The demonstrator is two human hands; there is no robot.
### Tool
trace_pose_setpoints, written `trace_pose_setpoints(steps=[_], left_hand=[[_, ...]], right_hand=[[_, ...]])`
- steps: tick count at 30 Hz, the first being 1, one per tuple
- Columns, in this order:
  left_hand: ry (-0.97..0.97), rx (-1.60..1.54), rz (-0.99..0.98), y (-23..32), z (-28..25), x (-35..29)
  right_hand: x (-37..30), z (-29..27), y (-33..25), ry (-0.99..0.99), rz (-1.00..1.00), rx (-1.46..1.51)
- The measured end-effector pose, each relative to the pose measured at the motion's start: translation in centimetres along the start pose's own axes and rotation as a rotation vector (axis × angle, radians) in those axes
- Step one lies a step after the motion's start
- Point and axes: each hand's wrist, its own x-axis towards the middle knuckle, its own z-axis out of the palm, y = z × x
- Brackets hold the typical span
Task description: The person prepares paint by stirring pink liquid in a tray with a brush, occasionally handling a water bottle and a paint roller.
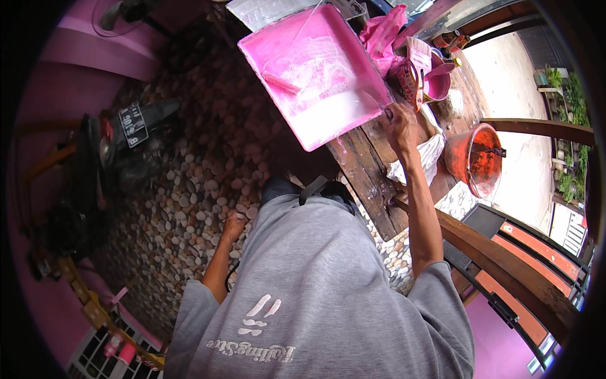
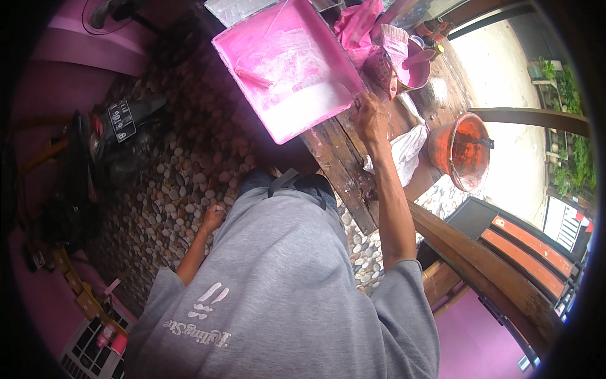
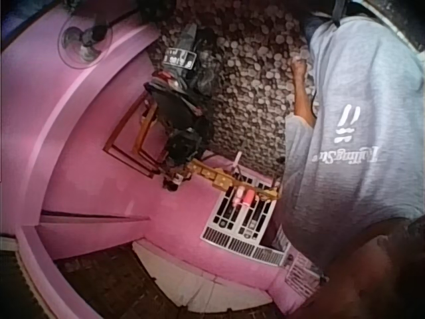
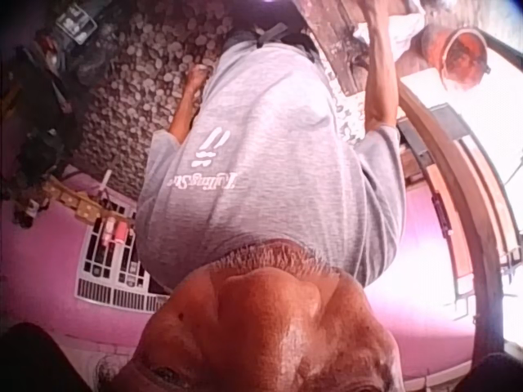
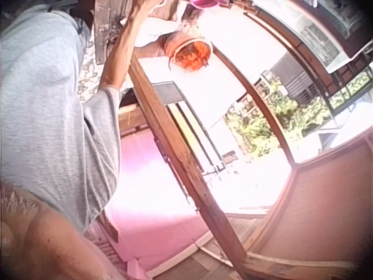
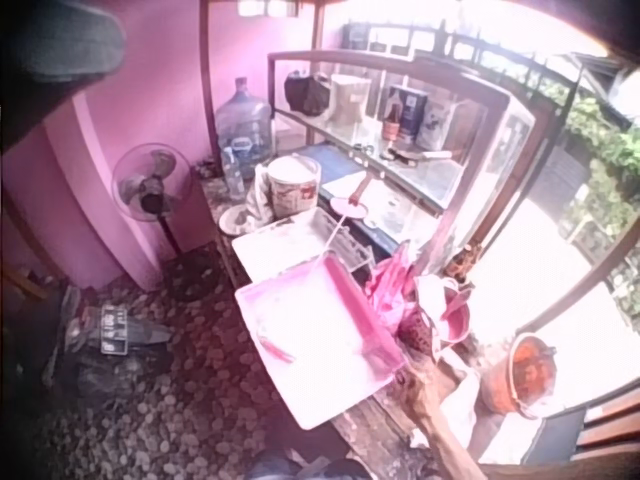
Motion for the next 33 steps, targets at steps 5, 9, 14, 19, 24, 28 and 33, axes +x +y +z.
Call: trace_pose_setpoints(steps=[5, 9, 14, 19, 24, 28, 33], left_hand=[[0.050, 0.020, 0.082, -2.6, 0.7, 1.1], [0.069, -0.001, 0.096, -5.4, 1.4, 2.2], [0.024, -0.012, 0.047, -3.4, 1.1, 1.6], [0.009, -0.058, 0.051, -2.3, 0.9, 1.0], [0.020, -0.002, 0.065, -3.7, 1.2, 1.6], [-0.007, -0.049, -0.007, -3.6, 1.3, 1.4], [-0.016, -0.045, 0.003, -2.7, 1.3, 0.8]], right_hand=[[-0.5, -0.1, 0.2, -0.065, 0.036, 0.162], [-0.1, 0.4, 0.4, -0.034, 0.030, 0.002], [-1.5, 0.8, -1.9, -0.140, 0.010, 0.172], [-3.1, 1.3, -5.0, -0.151, -0.028, 0.246], [-4.3, 1.4, -7.2, -0.298, -0.098, 0.323], [-4.4, 0.9, -8.0, -0.342, -0.094, 0.352], [-4.1, 2.6, -8.2, -0.274, -0.057, 0.396]])
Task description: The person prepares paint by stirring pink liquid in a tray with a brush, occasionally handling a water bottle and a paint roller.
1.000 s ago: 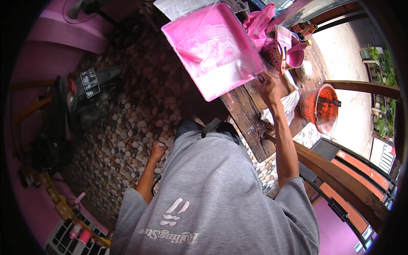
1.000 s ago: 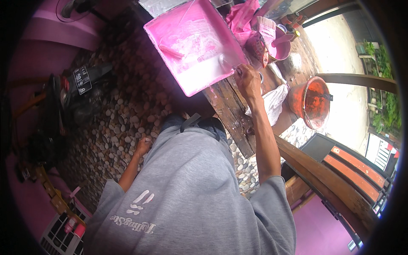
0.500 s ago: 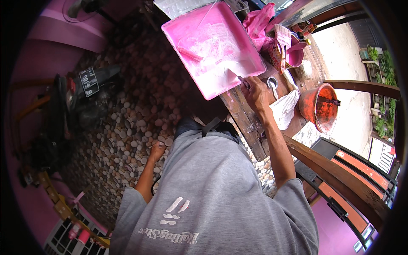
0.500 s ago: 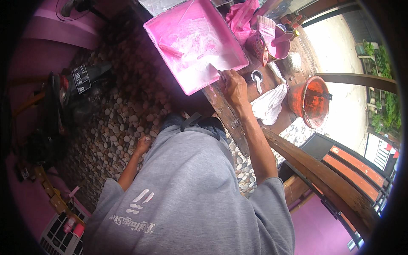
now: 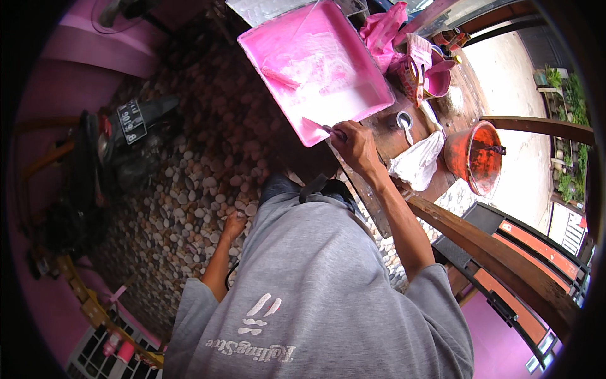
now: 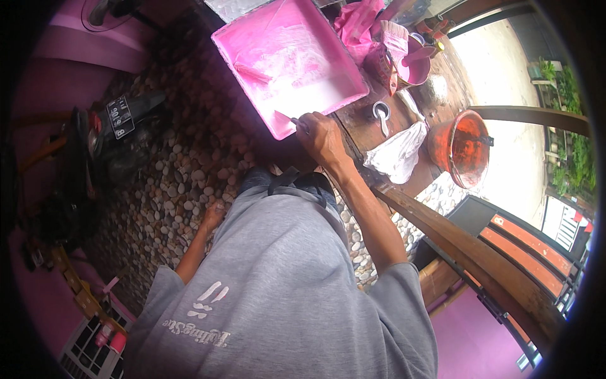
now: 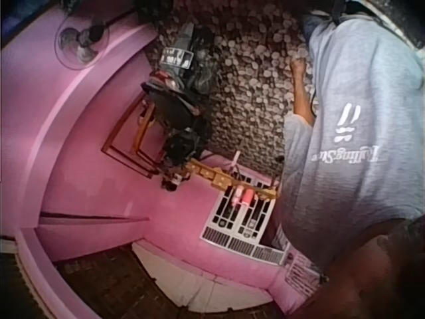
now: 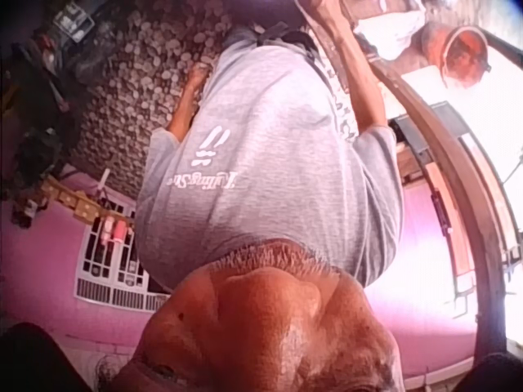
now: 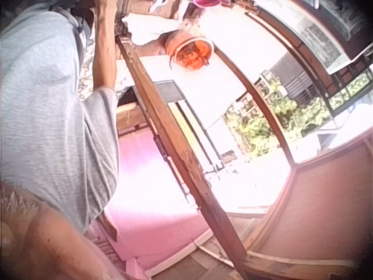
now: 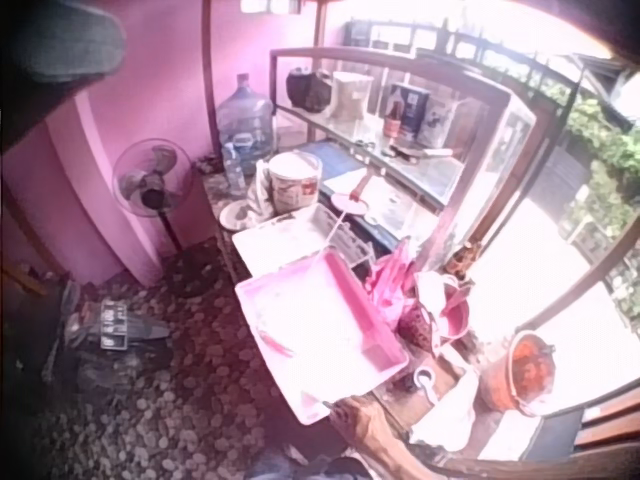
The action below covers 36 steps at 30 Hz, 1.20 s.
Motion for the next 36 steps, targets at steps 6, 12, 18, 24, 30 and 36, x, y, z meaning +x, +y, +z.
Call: trace_pose_setpoints(steps=[6, 12, 18, 24, 30, 36], left_hand=[[0.033, -0.038, 0.033, -1.1, 0.0, 0.5], [0.045, 0.002, 0.013, -2.1, 0.0, 1.1], [0.046, 0.028, 0.085, -1.1, -0.3, 0.8], [0.031, -0.022, 0.004, -0.7, -0.5, 0.4], [0.044, 0.084, 0.099, -0.4, -0.4, 0.2], [0.043, 0.017, 0.073, 0.8, -0.6, 0.4]], right_hand=[[1.3, -1.3, -0.5, 0.177, 0.126, -0.053], [1.6, -0.1, 0.2, 0.109, 0.126, 0.029], [2.2, -0.7, -1.4, 0.106, 0.097, 0.073], [2.0, -1.0, -0.2, 0.116, 0.152, -0.040], [1.8, -0.6, -1.1, -0.027, 0.137, 0.034], [1.3, -3.0, 1.9, 0.088, 0.278, -0.006]])
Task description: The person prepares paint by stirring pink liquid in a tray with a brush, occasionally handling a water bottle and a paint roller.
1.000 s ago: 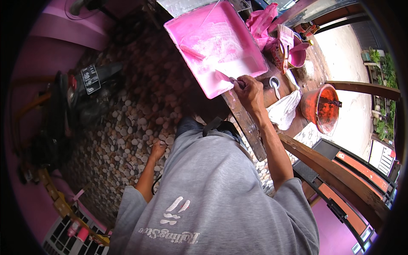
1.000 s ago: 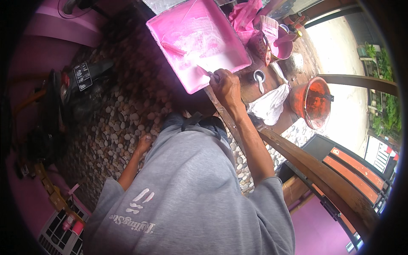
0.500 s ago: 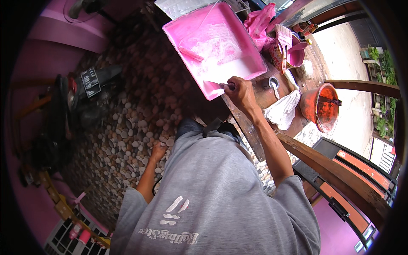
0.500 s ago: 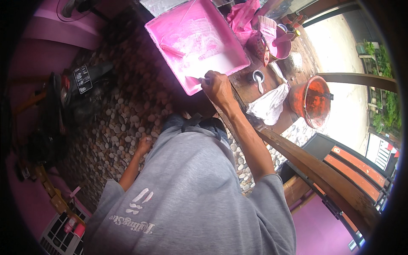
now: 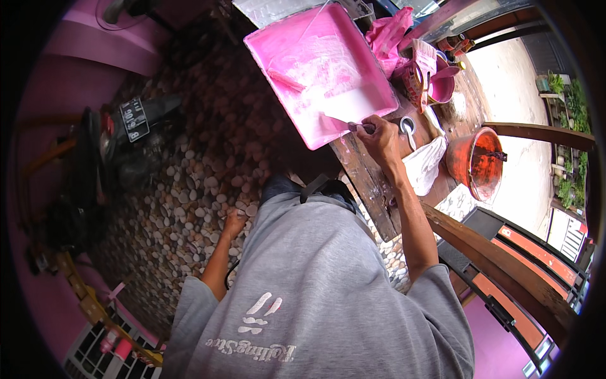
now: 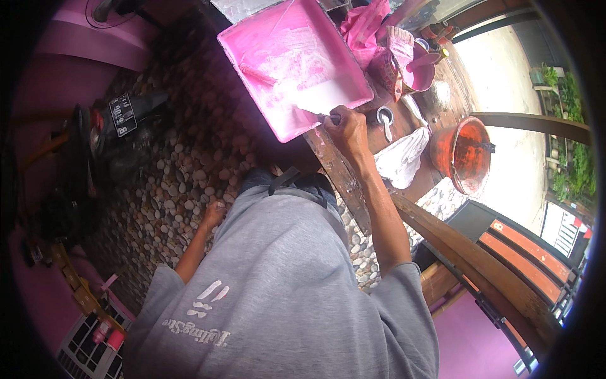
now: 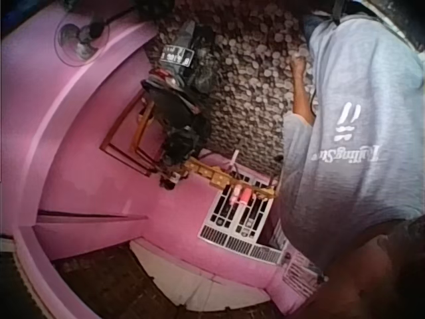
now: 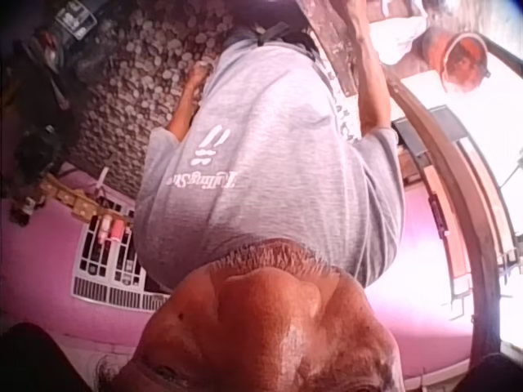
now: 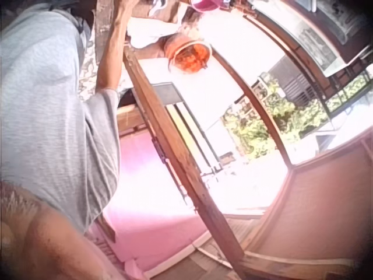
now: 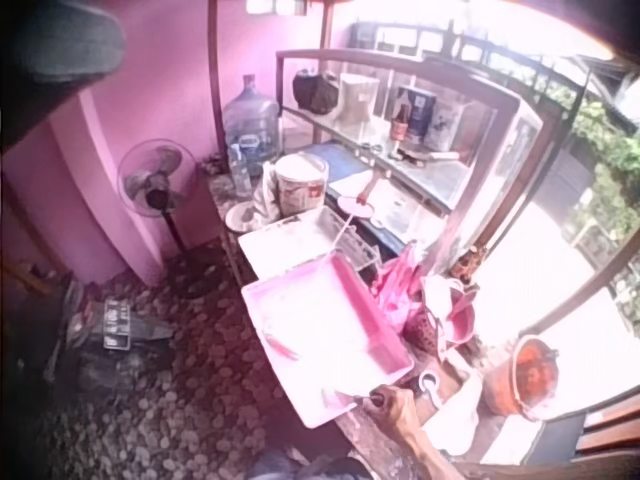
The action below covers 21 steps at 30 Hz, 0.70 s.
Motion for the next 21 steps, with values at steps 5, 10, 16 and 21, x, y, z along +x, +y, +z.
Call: trace_pose_setpoints(steps=[5, 10, 16, 21], left_hand=[[0.005, 0.027, 0.010, -1.1, 0.0, 0.1], [0.016, 0.020, 0.000, -1.0, 0.1, 0.3], [-0.005, 0.013, -0.022, -1.0, 0.0, 0.4], [-0.013, -0.039, -0.029, 0.0, 0.1, 0.1]], right_hand=[[0.5, -1.6, 0.6, 0.027, 0.023, -0.050], [1.2, -2.7, 2.9, 0.092, -0.105, -0.145], [0.3, -2.0, 2.8, 0.077, -0.175, -0.221], [1.1, -3.1, 2.6, 0.123, -0.116, -0.100]])
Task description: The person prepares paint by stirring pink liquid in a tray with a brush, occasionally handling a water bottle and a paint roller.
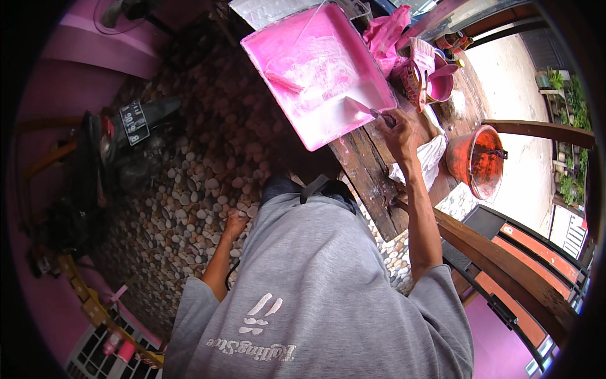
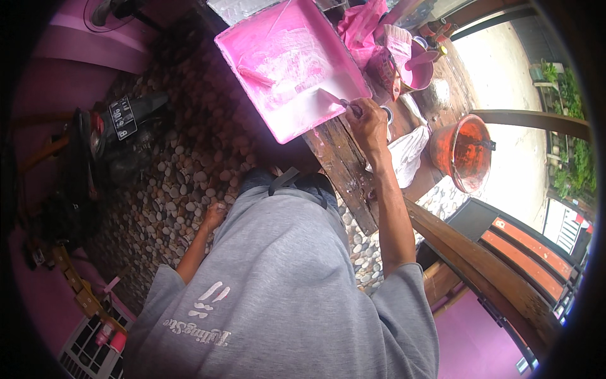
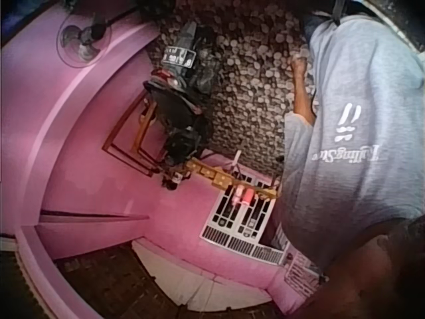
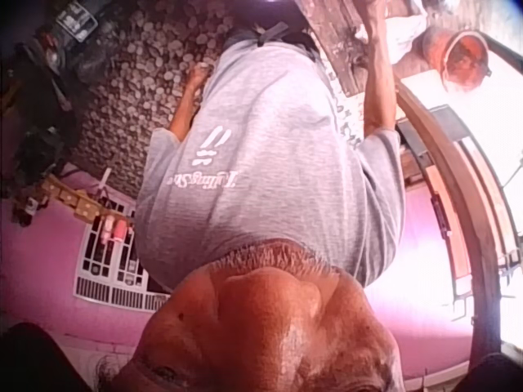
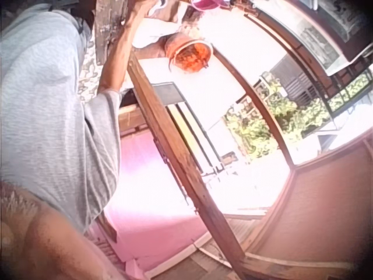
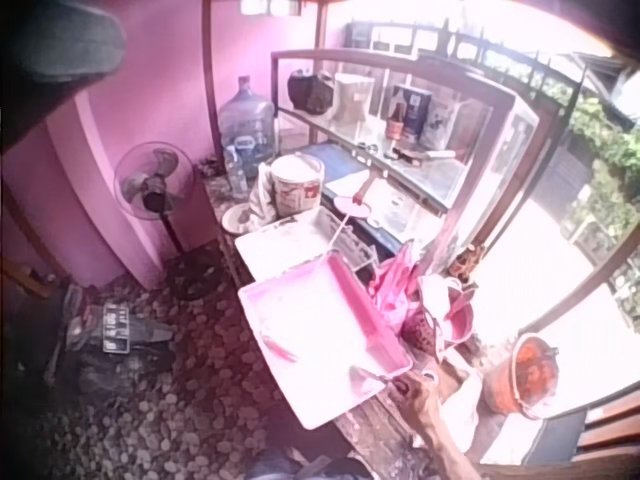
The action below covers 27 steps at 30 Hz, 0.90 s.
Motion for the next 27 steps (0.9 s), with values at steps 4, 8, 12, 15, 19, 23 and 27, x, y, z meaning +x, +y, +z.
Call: trace_pose_setpoints(steps=[4, 8, 12, 15, 19, 23, 27], left_hand=[[0.021, 0.074, 0.029, -0.2, 0.0, 0.1], [-0.002, 0.070, 0.051, -0.4, -0.1, 0.1], [0.000, 0.061, 0.061, 0.0, 0.0, -0.2], [0.006, 0.097, 0.055, 0.8, 0.0, -0.4], [0.031, 0.081, 0.088, -0.1, 0.1, -0.2], [0.037, 0.107, 0.081, -0.8, 0.3, 0.2], [0.006, 0.074, 0.041, -0.2, 0.1, -0.3]], right_hand=[[-0.1, 0.5, 0.6, 0.066, -0.086, -0.117], [-0.3, 0.2, 0.3, -0.011, -0.085, -0.040], [0.7, -0.2, 1.0, 0.072, -0.053, -0.149], [0.3, -0.1, 0.9, 0.053, -0.048, -0.188], [0.4, -0.1, 1.4, 0.014, -0.018, 0.018], [1.3, -0.1, 1.8, 0.096, -0.037, -0.217], [1.0, -0.2, 1.4, 0.030, -0.004, -0.096]])
